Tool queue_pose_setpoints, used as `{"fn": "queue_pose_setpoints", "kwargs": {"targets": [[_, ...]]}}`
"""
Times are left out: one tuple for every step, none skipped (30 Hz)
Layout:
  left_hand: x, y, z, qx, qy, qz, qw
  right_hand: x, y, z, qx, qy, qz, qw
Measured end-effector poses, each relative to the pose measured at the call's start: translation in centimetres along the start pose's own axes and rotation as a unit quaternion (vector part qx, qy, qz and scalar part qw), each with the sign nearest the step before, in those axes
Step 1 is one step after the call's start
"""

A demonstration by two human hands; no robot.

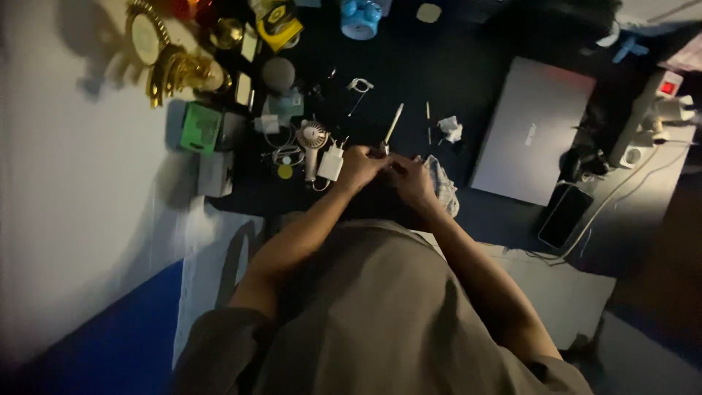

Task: Organizing and wiping down a cluttered desk with various items.

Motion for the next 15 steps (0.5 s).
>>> {"fn": "queue_pose_setpoints", "kwargs": {"targets": [[0.5, -0.1, 0.1, 0.003, -0.005, 0.006, 1.0, 0.1, 0.3, 0.2, 0.001, -0.002, -0.008, 1.0], [1.0, -0.4, 0.3, -0.069, -0.005, 0.024, 0.997, 0.1, 0.6, 0.6, 0.031, 0.023, -0.018, 0.999], [1.4, -0.7, 0.5, -0.142, -0.006, 0.042, 0.989, 0.0, 0.9, 1.1, 0.061, 0.048, -0.029, 0.997], [1.5, -0.5, 0.1, -0.14, -0.01, 0.046, 0.989, 0.0, 1.1, 0.9, 0.062, 0.046, -0.035, 0.996], [1.6, -0.2, -0.7, -0.129, -0.041, 0.045, 0.99, 0.0, 1.3, 0.7, 0.073, 0.043, -0.036, 0.996], [1.7, 0.1, -1.4, -0.118, -0.071, 0.043, 0.99, 0.0, 1.4, 0.6, 0.084, 0.04, -0.037, 0.995], [1.9, 0.1, -1.8, -0.115, -0.075, 0.047, 0.989, -0.1, 1.7, 0.5, 0.086, 0.038, -0.043, 0.995], [2.0, -0.2, -1.8, -0.11, -0.057, 0.072, 0.99, -0.3, 1.8, 0.3, 0.058, 0.035, -0.035, 0.997], [2.1, -0.5, -1.9, -0.105, -0.039, 0.098, 0.989, -0.5, 1.8, 0.2, 0.03, 0.032, -0.028, 0.999], [2.3, -0.6, -1.9, -0.103, -0.044, 0.102, 0.988, -0.7, 2.1, 0.6, 0.031, 0.03, -0.034, 0.998], [2.6, -0.8, -1.7, -0.103, -0.028, 0.114, 0.988, -0.8, 2.3, 1.5, 0.027, 0.069, -0.042, 0.996], [2.9, -1.0, -1.6, -0.103, -0.01, 0.127, 0.987, -0.9, 2.6, 2.3, 0.023, 0.107, -0.048, 0.993], [3.2, -1.2, -1.7, -0.102, -0.014, 0.131, 0.986, -1.0, 2.7, 2.3, 0.024, 0.104, -0.054, 0.993], [3.4, -1.2, -1.8, -0.067, -0.014, 0.122, 0.99, -1.1, 2.7, 1.8, 0.021, 0.071, -0.059, 0.996], [3.6, -1.2, -1.9, -0.031, -0.013, 0.113, 0.993, -1.1, 2.7, 1.4, 0.017, 0.037, -0.065, 0.997]]}}
Point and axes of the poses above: each hand's wrist, its own x-axis away from the middle knuckle, its own y-axis out of the palm, z = x × y, the point moved 6 cm from there along -x, towards the middle knuckle, and after that the axes turned 8 degrees about -x, right-handed, at the moved point
